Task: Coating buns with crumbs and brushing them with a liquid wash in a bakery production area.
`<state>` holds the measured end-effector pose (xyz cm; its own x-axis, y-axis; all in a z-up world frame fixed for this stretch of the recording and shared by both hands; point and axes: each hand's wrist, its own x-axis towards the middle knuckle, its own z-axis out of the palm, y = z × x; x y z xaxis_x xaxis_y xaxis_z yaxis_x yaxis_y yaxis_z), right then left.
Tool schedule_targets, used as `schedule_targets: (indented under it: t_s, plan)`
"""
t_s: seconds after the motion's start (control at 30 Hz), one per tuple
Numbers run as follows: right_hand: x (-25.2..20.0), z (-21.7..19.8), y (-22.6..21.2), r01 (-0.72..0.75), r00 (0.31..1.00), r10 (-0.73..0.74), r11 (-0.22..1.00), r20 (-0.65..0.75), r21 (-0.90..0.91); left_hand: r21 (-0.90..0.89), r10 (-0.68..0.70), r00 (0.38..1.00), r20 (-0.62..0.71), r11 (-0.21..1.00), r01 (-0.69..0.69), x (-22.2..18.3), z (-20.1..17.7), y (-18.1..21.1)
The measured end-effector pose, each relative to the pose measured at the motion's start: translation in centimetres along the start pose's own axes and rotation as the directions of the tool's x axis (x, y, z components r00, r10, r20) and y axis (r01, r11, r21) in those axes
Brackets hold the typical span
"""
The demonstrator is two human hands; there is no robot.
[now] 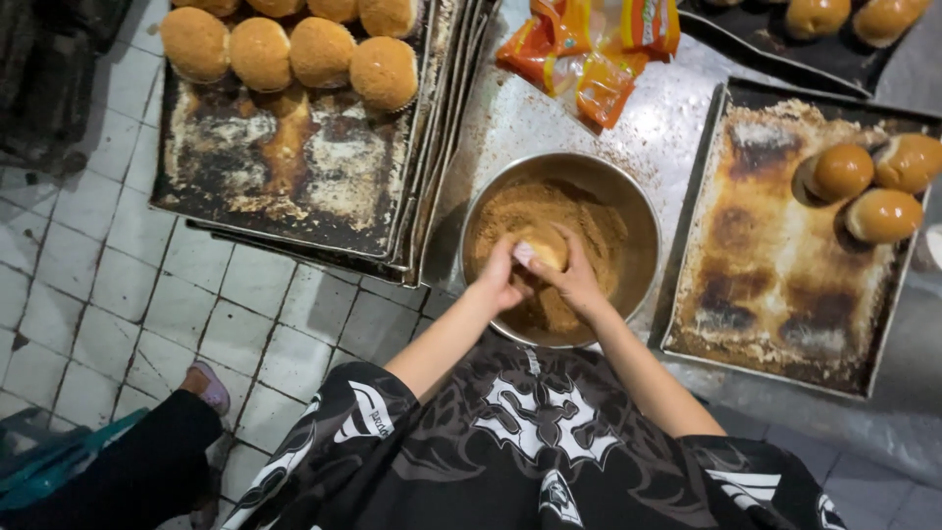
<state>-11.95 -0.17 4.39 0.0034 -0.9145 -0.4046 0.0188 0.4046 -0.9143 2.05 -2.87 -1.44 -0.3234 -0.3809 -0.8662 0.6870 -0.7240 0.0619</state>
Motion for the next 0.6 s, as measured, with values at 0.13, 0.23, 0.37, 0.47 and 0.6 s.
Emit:
schedule_targets:
  t_s: [0.13,0.23,0.37,0.47,0.6]
  plan:
    - [1.2,-1.6,0.7,-0.152,0.974,0.134,0.984,-0.181,-0.092,0.273,0.094,0.995,-0.024,0.958,-0.084,-1.1,0.4,-1.0]
    - [-0.6,-2.6,-4.4,-0.122,0.96,0.154,0.981,-0.232,0.148,0.436,0.173,0.983,-0.056,0.89,-0.132,-0.6,-0.1,-0.7]
    - [-1.7,-3.4,-6.6,0.294,0.888,-0.444,0.746,-0.117,-0.598,0.454,0.143,0.988,-0.063,0.885,-0.099,0.0,-1.7,-0.4]
    - [1.8,-5.6,3.1,-0.036,0.973,-0.084,0.866,-0.215,-0.499,0.485,0.139,0.99,-0.035,0.869,-0.104,0.3,-2.7,-0.6]
    - [-0.9,-3.4,-3.6,-0.325,0.938,0.23,0.846,-0.261,-0.422,0.657,0.21,0.977,0.02,0.734,-0.171,0.2,-3.1,-0.2]
